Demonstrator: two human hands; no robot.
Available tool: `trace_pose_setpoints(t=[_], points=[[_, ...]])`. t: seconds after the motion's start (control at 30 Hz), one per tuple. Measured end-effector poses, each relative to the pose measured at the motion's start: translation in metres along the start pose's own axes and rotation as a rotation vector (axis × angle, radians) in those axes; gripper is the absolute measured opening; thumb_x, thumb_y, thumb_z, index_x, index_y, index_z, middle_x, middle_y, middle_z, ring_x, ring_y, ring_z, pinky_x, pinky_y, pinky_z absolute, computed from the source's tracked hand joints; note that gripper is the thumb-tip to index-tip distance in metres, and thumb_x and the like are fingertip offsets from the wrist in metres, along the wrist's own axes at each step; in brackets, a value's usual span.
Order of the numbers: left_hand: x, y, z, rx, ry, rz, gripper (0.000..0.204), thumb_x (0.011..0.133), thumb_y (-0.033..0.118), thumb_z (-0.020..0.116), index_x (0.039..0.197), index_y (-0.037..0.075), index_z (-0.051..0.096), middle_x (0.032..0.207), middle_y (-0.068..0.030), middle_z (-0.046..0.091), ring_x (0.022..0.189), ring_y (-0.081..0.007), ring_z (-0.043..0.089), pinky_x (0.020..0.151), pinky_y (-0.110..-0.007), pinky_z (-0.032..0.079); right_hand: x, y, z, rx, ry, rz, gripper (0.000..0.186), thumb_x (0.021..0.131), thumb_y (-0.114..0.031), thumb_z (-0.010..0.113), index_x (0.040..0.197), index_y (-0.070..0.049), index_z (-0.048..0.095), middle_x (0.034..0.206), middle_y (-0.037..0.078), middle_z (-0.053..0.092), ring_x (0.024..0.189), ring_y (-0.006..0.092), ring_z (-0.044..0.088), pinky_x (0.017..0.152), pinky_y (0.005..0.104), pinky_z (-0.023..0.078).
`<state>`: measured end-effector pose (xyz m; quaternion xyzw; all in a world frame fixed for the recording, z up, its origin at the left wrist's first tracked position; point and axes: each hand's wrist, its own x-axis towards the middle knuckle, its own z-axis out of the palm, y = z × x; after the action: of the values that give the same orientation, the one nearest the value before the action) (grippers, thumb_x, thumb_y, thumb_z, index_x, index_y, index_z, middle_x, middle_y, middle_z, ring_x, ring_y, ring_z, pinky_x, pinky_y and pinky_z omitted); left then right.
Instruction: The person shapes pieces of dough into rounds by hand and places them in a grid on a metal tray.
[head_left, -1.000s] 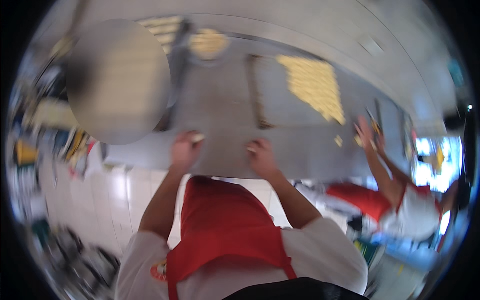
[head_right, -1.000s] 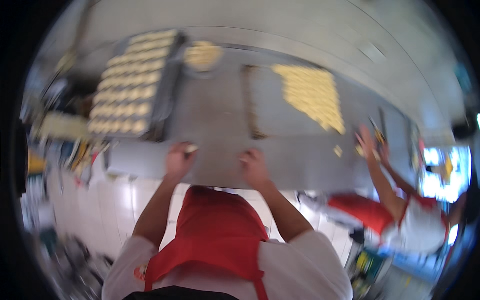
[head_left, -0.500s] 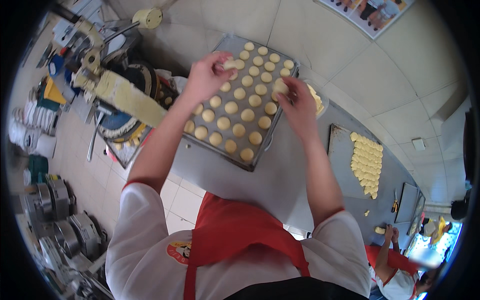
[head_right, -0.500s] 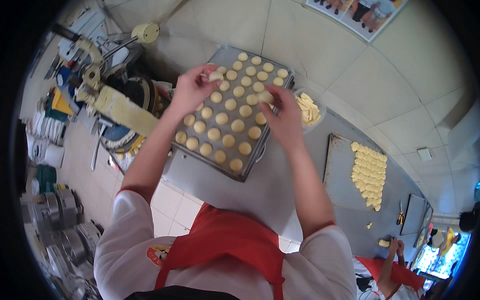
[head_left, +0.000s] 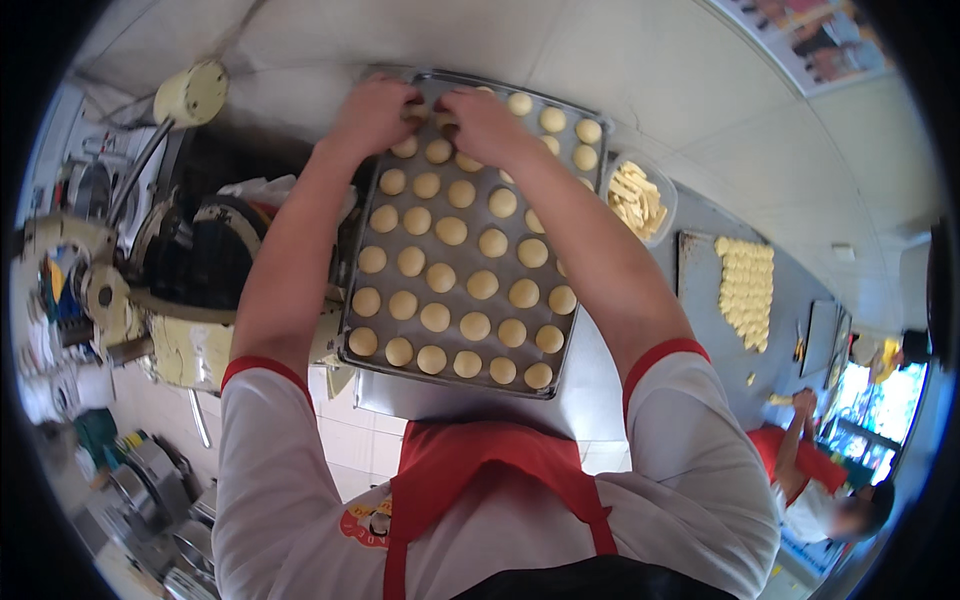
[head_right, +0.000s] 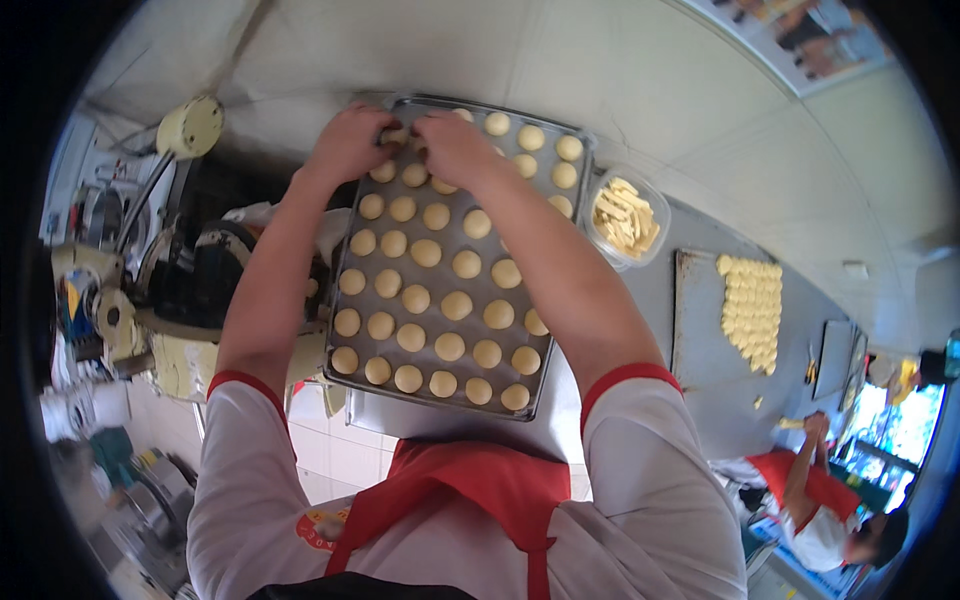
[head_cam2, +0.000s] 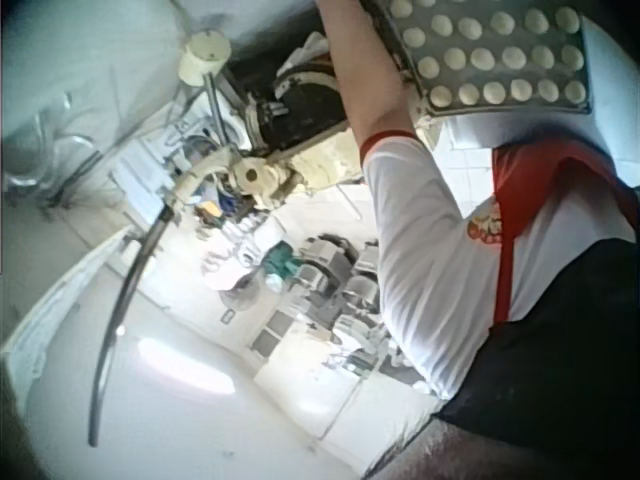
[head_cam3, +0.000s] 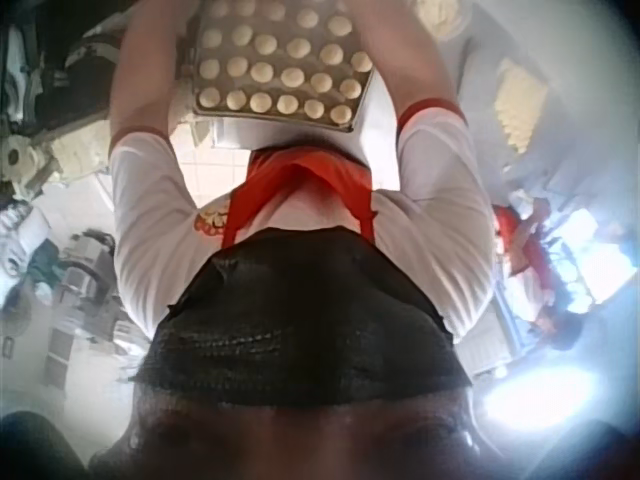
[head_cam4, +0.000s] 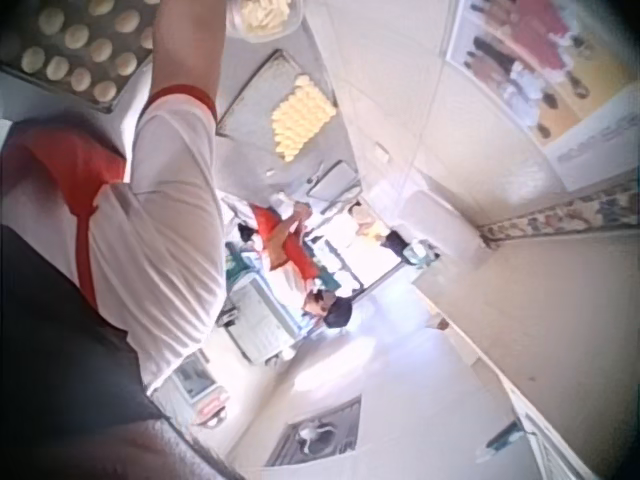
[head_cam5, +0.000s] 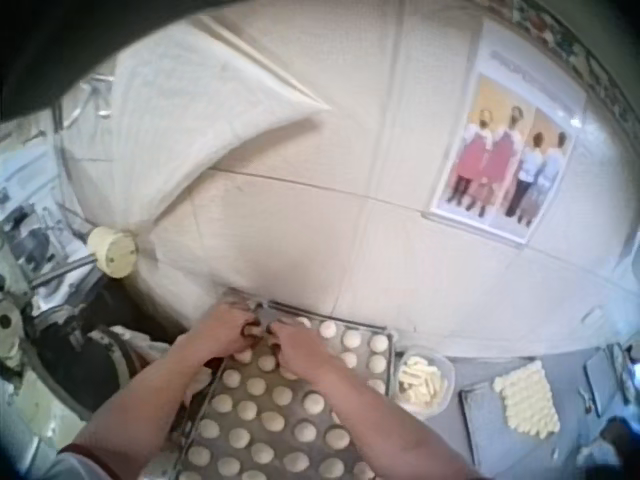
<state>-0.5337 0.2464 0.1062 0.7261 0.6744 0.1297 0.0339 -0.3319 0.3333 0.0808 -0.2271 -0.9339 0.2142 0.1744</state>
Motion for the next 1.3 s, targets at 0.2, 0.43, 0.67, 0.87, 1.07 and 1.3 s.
trace_pose_setpoints(t=[0.2, 0.43, 0.67, 0.87, 1.07, 1.3], points=[[-0.002, -0.031, -0.006, 0.021, -0.037, 0.094, 0.045, 0.087, 0.019, 0.08, 0.128, 0.005, 0.072, 0.135, -0.0188, 0.066, 0.124, -0.0382, 0.063, 0.104, -0.045, 0.053, -0.008, -0.037, -0.015, -0.062, 0.172, -0.066, 0.024, 0.081, -0.015, 0.072, 0.102, -0.006, 0.078, 0.107, 0.016, 0.075, 0.111, 0.0342, 0.069, 0.094, 0.0491, 0.057], [-0.038, 0.058, -0.07, -0.378, 0.299, -0.063, 0.046, 0.102, 0.017, 0.071, 0.147, 0.011, 0.061, 0.146, -0.0112, 0.061, 0.131, -0.0272, 0.06, 0.108, -0.042, 0.048, -0.292, 0.045, -0.104, 0.003, 0.986, 0.521, 0.024, 0.09, -0.006, 0.071, 0.114, -0.005, 0.076, 0.116, 0.017, 0.071, 0.115, 0.0378, 0.066, 0.1, 0.0449, 0.055], [-0.077, 0.288, -0.077, -0.357, 0.336, 0.186, 0.033, 0.093, 0.002, 0.07, 0.126, 0.0, 0.071, 0.138, -0.0175, 0.065, 0.131, -0.0338, 0.06, 0.111, -0.046, 0.046, -0.482, 0.217, -0.157, -0.269, 0.658, 1.002, 0.042, 0.09, -0.005, 0.067, 0.132, -0.002, 0.067, 0.135, 0.024, 0.061, 0.123, 0.0416, 0.063, 0.107, 0.0473, 0.054], [-0.048, 0.466, 0.008, -0.526, 0.133, 0.287, 0.034, 0.084, -0.002, 0.075, 0.118, 0.0, 0.074, 0.133, -0.0202, 0.065, 0.124, -0.0361, 0.063, 0.107, -0.046, 0.049, -0.482, 0.312, -0.206, -0.454, -0.083, 0.89, 0.039, 0.095, -0.011, 0.061, 0.133, -0.007, 0.067, 0.142, 0.022, 0.058, 0.128, 0.036, 0.063, 0.104, 0.0445, 0.057], [-0.024, 0.567, 0.082, -0.636, 0.017, 0.288, 0.057, 0.081, -0.001, 0.078, 0.137, 0.002, 0.064, 0.138, -0.0199, 0.061, 0.127, -0.0389, 0.061, 0.109, -0.045, 0.048, -0.522, 0.209, -0.211, -0.095, 0.491, 0.461, 0.018, 0.086, -0.007, 0.07, 0.103, -0.004, 0.065, 0.103, 0.018, 0.059, 0.099, 0.0382, 0.067, 0.079, 0.0482, 0.056], [-0.064, 0.619, 0.118, -0.726, -0.39, 0.14, 0.041, 0.077, 0.003, 0.08, 0.117, 0.0, 0.068, 0.106, -0.023, 0.074, 0.105, -0.0394, 0.074, 0.088, -0.043, 0.057, -0.596, 0.028, -0.22, 0.535, 0.466, 0.454, 0.024, 0.088, -0.005, 0.069, 0.112, -0.003, 0.072, 0.105, 0.017, 0.071, 0.093, 0.0335, 0.071, 0.08, 0.0432, 0.057]])
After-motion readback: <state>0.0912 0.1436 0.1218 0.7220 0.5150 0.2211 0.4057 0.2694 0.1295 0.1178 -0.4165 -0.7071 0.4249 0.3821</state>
